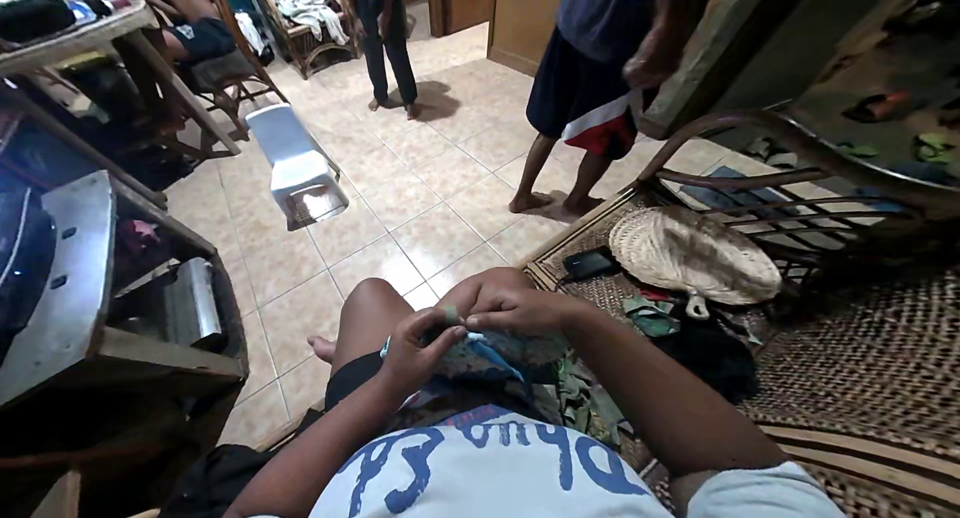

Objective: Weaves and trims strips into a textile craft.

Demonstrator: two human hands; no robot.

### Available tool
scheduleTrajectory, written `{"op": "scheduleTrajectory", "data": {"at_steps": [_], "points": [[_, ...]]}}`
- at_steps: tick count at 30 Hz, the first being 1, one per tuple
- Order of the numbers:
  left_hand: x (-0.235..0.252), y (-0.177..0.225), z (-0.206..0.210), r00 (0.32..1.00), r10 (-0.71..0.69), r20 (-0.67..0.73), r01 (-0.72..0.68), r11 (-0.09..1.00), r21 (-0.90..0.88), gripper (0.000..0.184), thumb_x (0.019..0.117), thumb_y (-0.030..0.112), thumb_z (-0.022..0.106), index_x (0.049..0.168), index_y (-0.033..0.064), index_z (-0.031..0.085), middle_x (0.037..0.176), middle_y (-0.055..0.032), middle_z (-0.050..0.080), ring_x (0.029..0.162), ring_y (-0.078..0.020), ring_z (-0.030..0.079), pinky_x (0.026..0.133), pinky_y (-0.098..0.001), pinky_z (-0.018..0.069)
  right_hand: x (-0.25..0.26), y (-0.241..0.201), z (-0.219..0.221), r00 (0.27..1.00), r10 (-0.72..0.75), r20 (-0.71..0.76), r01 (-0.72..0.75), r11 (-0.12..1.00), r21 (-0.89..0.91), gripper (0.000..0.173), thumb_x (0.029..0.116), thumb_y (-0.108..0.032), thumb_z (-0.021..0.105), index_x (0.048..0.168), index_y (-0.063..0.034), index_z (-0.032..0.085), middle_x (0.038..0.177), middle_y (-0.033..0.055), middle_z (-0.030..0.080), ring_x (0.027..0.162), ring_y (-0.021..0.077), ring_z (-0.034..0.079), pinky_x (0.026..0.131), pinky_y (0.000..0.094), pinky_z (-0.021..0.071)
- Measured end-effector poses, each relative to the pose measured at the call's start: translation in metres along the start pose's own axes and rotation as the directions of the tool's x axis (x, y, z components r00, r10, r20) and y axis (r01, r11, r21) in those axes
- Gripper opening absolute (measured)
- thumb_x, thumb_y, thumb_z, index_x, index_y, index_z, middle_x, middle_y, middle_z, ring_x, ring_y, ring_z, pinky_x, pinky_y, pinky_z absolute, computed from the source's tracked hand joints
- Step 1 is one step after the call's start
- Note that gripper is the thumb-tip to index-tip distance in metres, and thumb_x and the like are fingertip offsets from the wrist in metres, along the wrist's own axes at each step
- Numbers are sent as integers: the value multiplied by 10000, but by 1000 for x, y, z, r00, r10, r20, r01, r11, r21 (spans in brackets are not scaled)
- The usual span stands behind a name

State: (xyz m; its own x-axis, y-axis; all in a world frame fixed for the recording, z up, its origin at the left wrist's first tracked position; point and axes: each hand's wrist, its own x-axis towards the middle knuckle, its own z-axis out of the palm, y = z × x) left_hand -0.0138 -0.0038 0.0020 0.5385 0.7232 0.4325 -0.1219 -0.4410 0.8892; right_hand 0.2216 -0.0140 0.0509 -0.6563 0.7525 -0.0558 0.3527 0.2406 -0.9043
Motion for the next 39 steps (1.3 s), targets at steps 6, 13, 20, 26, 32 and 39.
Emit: {"op": "scheduleTrajectory", "data": {"at_steps": [6,13,20,26,32,39], "points": [[0,5,-2,994,-113,-1,112,993,-36,191,1026,85,553,1083,-31,693,975,3,722,869,-20,674,825,-224,577,6,10,-10,991,-41,130,37,999,27,260,1021,-136,525,1050,18,732,1075,-21,706,1007,-53,594,902,185,485],[4,12,-7,985,-175,7,175,983,-56,198,1038,93,533,1075,-21,690,927,21,707,841,-22,666,808,-225,573,13,8,-5,982,-8,187,-8,996,89,142,1005,-132,593,1002,-17,676,812,-68,628,719,-52,554,680,159,476],[5,15,-11,952,-283,120,290,956,-46,458,854,74,742,1246,-50,540,1068,-33,688,922,-41,668,834,-225,566,12,-7,-2,982,-139,-130,120,981,-150,114,953,-117,687,976,-16,736,932,32,684,824,17,619,744,179,520],[7,15,-8,945,-322,62,327,939,-109,419,891,42,715,1254,-46,525,1091,-51,684,960,-71,681,874,-250,575,10,-16,28,830,-263,-492,39,907,-419,222,884,-171,772,1053,-34,730,1066,136,677,921,231,667,812,405,577],[4,11,-6,958,-283,-43,272,947,-169,362,855,-7,740,1172,-23,565,1019,-17,703,898,-62,692,833,-243,587,-2,6,48,812,-282,-511,52,907,-419,213,950,-249,685,983,-47,741,920,68,722,935,189,671,910,424,515],[3,8,-6,943,-333,-23,316,912,-262,285,929,11,653,1202,-28,582,1033,-24,702,902,-76,686,848,-262,581,-4,18,38,839,-97,-535,91,995,-38,170,947,-188,715,1003,-30,744,974,20,705,912,14,644,847,200,543]]}}
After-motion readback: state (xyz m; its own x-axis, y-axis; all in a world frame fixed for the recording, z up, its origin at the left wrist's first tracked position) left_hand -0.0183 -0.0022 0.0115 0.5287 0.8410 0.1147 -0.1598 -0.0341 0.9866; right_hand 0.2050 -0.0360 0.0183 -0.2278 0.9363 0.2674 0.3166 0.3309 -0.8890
